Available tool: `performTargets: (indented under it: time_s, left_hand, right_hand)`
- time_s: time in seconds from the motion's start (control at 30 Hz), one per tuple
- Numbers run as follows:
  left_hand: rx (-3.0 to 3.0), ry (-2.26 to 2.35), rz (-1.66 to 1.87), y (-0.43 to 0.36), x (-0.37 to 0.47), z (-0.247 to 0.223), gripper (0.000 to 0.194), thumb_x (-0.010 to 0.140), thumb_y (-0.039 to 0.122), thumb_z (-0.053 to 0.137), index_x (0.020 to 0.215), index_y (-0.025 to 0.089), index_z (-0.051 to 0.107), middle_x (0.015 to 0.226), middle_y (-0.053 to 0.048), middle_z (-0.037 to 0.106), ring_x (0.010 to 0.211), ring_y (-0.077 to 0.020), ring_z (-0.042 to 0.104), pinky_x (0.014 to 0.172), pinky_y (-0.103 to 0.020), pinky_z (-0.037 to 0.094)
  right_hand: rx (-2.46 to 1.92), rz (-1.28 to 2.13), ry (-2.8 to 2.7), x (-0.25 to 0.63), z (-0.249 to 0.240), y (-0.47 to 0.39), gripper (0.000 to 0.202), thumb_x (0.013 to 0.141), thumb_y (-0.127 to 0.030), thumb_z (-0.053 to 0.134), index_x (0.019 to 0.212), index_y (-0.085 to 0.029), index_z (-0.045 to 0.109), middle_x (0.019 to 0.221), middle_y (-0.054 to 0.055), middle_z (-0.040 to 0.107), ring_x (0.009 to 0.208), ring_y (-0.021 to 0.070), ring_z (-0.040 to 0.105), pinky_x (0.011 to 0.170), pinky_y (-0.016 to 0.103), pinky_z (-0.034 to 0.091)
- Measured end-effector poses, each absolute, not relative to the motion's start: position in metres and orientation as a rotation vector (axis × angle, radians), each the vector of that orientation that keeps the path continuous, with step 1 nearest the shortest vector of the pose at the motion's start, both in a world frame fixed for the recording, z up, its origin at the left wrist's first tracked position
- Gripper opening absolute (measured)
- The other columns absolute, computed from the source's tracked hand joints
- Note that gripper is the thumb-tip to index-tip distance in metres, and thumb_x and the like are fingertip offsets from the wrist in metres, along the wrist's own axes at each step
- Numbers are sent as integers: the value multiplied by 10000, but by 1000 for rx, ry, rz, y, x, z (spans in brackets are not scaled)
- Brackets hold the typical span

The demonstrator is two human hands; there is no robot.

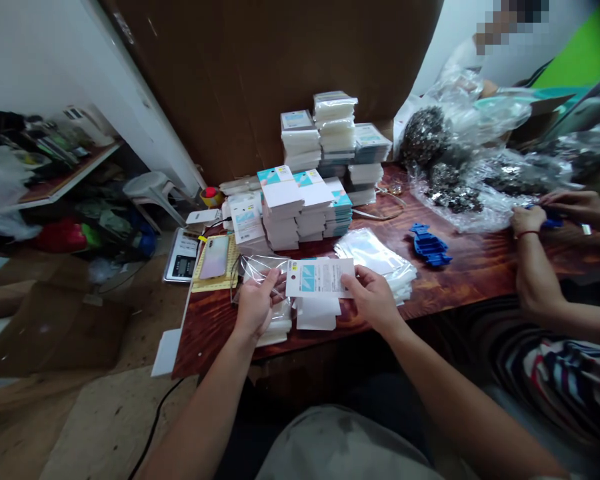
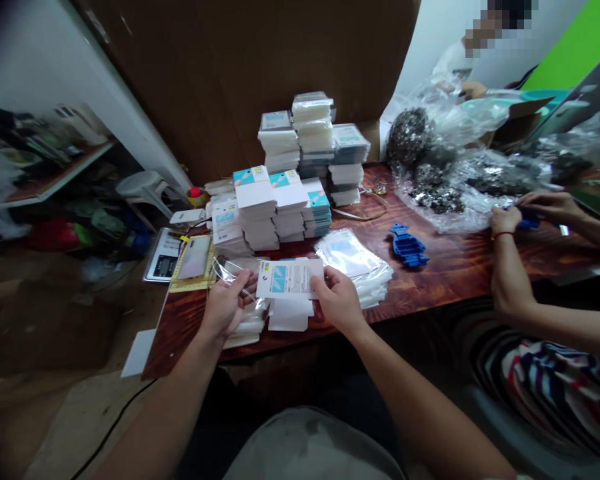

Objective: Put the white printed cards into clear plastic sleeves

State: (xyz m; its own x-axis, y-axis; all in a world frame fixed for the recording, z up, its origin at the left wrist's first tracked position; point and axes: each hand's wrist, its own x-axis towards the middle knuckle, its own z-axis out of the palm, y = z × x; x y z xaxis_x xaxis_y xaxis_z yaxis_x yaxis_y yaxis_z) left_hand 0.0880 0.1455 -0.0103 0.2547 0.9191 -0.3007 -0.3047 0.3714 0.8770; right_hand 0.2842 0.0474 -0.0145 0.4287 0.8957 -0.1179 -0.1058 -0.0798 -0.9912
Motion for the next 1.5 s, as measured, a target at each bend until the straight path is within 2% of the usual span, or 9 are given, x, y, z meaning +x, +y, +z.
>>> performTargets:
  time_s: [0.1, 0.3, 0.5, 0.63, 0.8, 1.0, 1.2, 1.33, 1.5]
  left_hand:
    - [803, 939, 935, 143, 90, -12, 321, 749, 348, 792, 944, 142, 642, 887, -77, 750, 771, -194, 725, 651, -294, 588]
    - [724, 848, 931, 150, 81, -9, 236, 757, 271, 784, 903, 123, 673, 838, -53, 744, 720, -142, 694, 688, -253, 570]
    - [722, 784, 888, 143, 80, -1, 277, 760, 236, 787, 1008, 156, 691, 950, -49, 755, 821, -168, 712, 727, -253, 570]
    - [728, 785, 885, 137, 80, 1, 299, 811, 302, 750, 1061, 154, 681, 1033, -84, 751, 907, -214, 718, 787, -323, 586]
    - [726, 788, 941, 133, 78, -6, 352, 859, 427, 688, 1054, 135, 672, 972, -112, 759, 875, -220, 728, 784, -346, 584]
    - [798, 752, 870, 122, 83, -7, 381, 819, 446, 724, 1012, 121, 683, 966, -128, 758, 930, -276, 723, 819, -396, 579]
    - [913, 824, 796, 129, 72, -3, 347, 823, 443, 716, 968, 128, 719, 935, -116, 764, 944, -288, 717, 844, -386, 564]
    - [1026, 855, 740, 123, 72, -7, 354, 822, 440, 718, 987, 126, 732, 971, -123, 762, 927, -282, 717, 812, -354, 565]
    - [1175, 926, 698, 111, 76, -3, 378, 725, 357, 818, 1017, 137, 723, 905, -95, 764, 671, -204, 706, 600, -283, 565]
  right_hand:
    - [-1355, 954, -681, 267, -17, 45, 305, 819, -486, 669, 868, -187, 635, 547, -28, 622, 400, 135, 564, 363, 226, 463]
    - [-1177, 1335, -823, 264, -17, 39, 369, 749, -482, 763, 933, -163, 736, 839, 57, 743, 601, 160, 692, 514, 254, 577]
    - [-1180, 1313, -962, 255, -19, 48, 298, 684, -415, 830, 799, -162, 724, 601, 5, 665, 467, 112, 576, 380, 189, 423]
    - [-1184, 1238, -853, 236, -19, 49, 315, 795, -472, 731, 861, -168, 678, 563, -25, 611, 403, 82, 506, 347, 176, 364]
    - [-1198, 1341, -619, 228, -18, 42, 376, 762, -504, 756, 870, -169, 623, 584, -23, 624, 404, 86, 522, 336, 173, 382]
    - [-1120, 1395, -695, 233, -24, 54, 376, 749, -499, 765, 842, -157, 640, 614, -1, 649, 447, 105, 562, 376, 200, 443]
    - [-1030, 1286, -807, 254, -25, 63, 524, 651, -415, 839, 1119, -249, 671, 1088, 39, 694, 661, 125, 624, 470, 216, 504]
    - [-1088, 1330, -777, 248, -26, 65, 339, 748, -516, 750, 845, -198, 680, 751, 1, 672, 471, 88, 510, 368, 205, 408]
    - [-1224, 1180, -688, 239, -26, 68, 420, 730, -537, 772, 640, -191, 552, 501, -49, 530, 353, 75, 439, 311, 197, 323]
